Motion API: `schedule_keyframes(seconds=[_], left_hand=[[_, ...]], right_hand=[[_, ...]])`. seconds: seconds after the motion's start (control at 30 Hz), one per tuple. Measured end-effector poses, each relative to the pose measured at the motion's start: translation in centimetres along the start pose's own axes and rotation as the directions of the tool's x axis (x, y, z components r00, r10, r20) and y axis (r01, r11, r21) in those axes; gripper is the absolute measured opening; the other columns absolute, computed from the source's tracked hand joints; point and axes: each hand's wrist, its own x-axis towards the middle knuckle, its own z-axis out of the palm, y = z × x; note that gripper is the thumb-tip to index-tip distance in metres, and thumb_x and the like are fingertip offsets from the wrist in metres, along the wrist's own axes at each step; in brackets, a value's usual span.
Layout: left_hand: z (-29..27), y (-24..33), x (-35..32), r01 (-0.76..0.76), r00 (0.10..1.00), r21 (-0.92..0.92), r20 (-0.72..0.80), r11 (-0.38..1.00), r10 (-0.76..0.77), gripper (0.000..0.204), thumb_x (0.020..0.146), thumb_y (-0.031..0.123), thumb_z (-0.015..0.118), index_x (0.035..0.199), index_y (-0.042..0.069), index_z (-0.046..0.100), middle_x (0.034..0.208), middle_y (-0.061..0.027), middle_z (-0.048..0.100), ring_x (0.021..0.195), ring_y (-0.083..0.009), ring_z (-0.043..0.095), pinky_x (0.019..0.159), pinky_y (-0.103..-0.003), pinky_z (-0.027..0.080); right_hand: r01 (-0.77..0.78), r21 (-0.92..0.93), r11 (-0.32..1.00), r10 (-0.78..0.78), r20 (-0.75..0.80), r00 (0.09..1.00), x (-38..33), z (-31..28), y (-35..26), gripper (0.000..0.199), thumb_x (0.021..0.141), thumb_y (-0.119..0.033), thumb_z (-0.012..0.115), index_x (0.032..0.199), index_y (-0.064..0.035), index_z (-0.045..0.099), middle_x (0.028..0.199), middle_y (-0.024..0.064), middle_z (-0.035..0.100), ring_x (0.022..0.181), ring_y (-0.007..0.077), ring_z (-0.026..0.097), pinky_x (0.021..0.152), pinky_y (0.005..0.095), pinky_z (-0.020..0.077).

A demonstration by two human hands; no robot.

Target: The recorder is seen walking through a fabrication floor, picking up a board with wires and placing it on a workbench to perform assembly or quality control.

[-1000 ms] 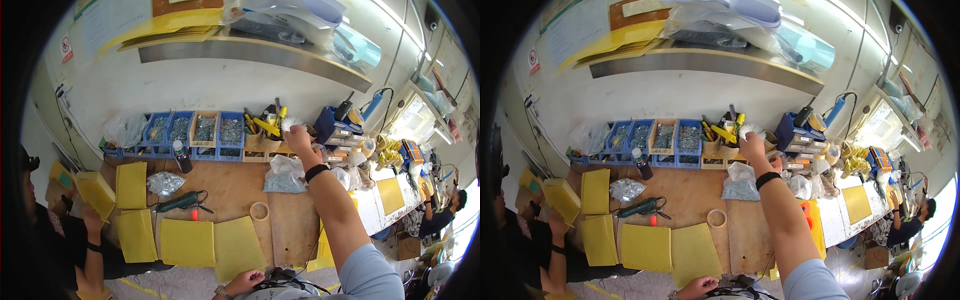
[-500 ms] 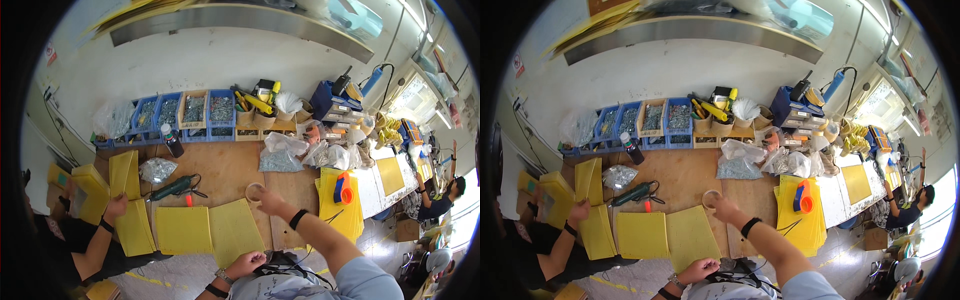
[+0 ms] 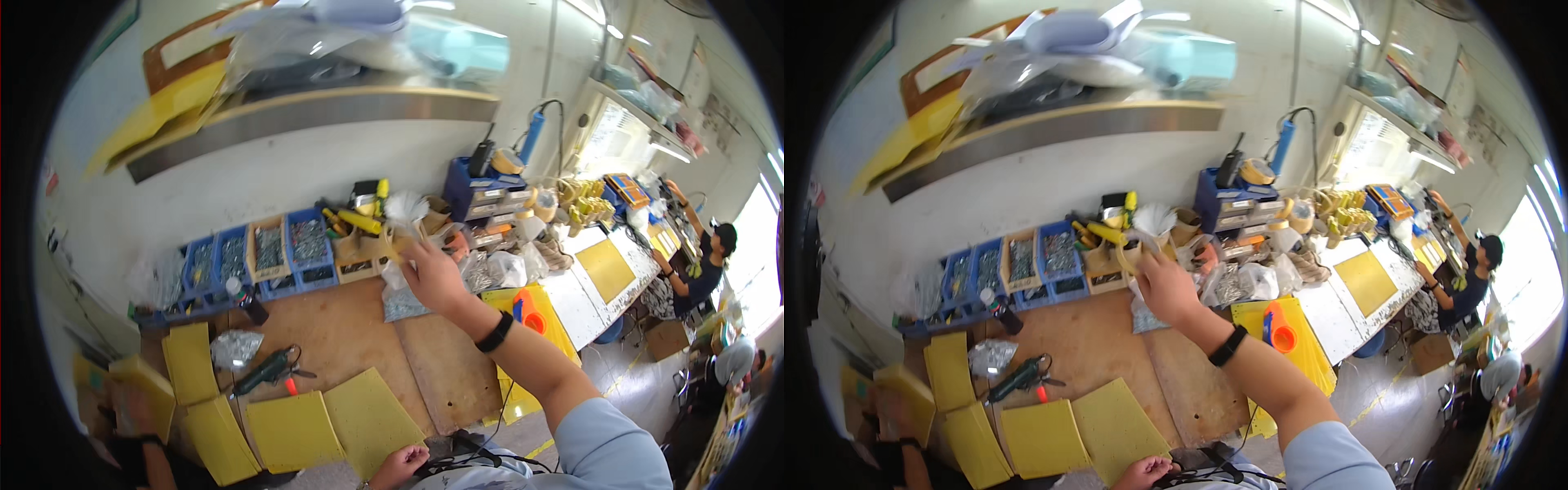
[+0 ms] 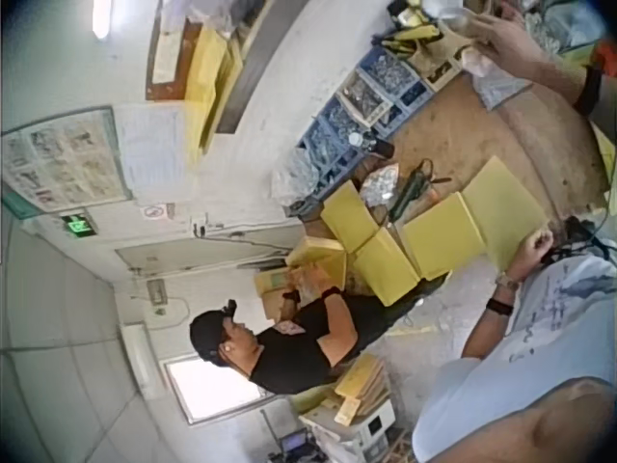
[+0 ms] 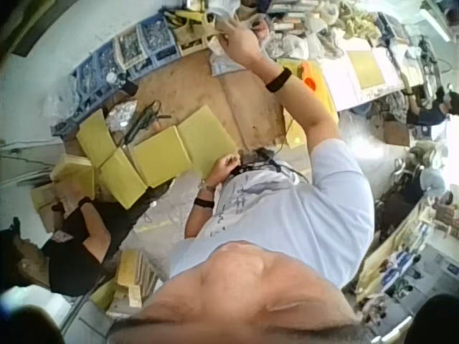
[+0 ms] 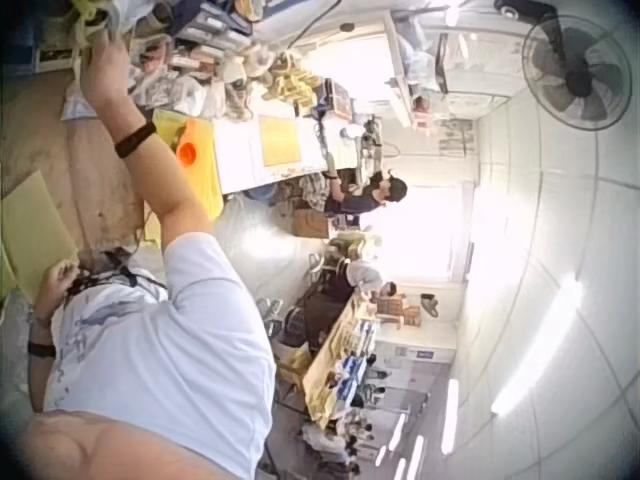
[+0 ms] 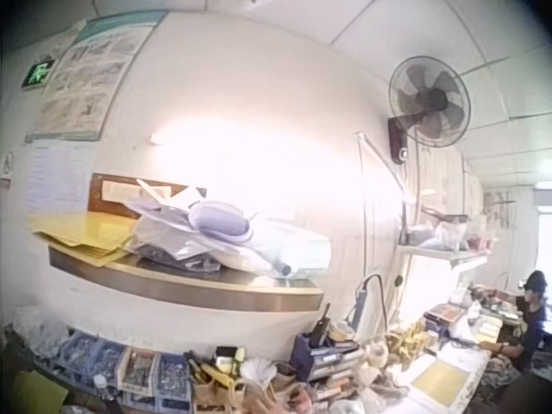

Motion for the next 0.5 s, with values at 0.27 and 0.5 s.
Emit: schedule_keyframes(seconds=[0.27,0.5], left_hand=[[1.0,2.8,1.7,-0.033,0.996,0.052,0.081,0.998,0.029,0.022,0.098,0.020,0.063,0.105,-0.001,0.066,0.095,-0.0034,0.068,0.092,-0.0122,0.062,0.084,-0.029,0.050],[1.7,2.0,2.8,0.020,0.993,0.028,0.117,0.999,-0.023,0.022,0.099,0.019,0.061,0.107,-0.001,0.067,0.096,-0.0054,0.070,0.093,-0.0139,0.064,0.085,-0.029,0.050]], right_hand=[[-0.152,-0.035,0.988,0.155,0.116,0.981,8.0,2.1,2.3,0.043,0.085,-0.018,0.064,0.125,-0.0059,0.055,0.119,0.0199,0.063,0.098,0.0411,0.064,0.082,0.0489,0.0520],[-0.205,-0.201,0.958,0.284,0.560,0.779,-12.2,-5.3,10.1,0.034,0.086,-0.036,0.067,0.109,-0.0116,0.067,0.103,0.0166,0.069,0.097,0.0365,0.065,0.081,0.0473,0.0517]])
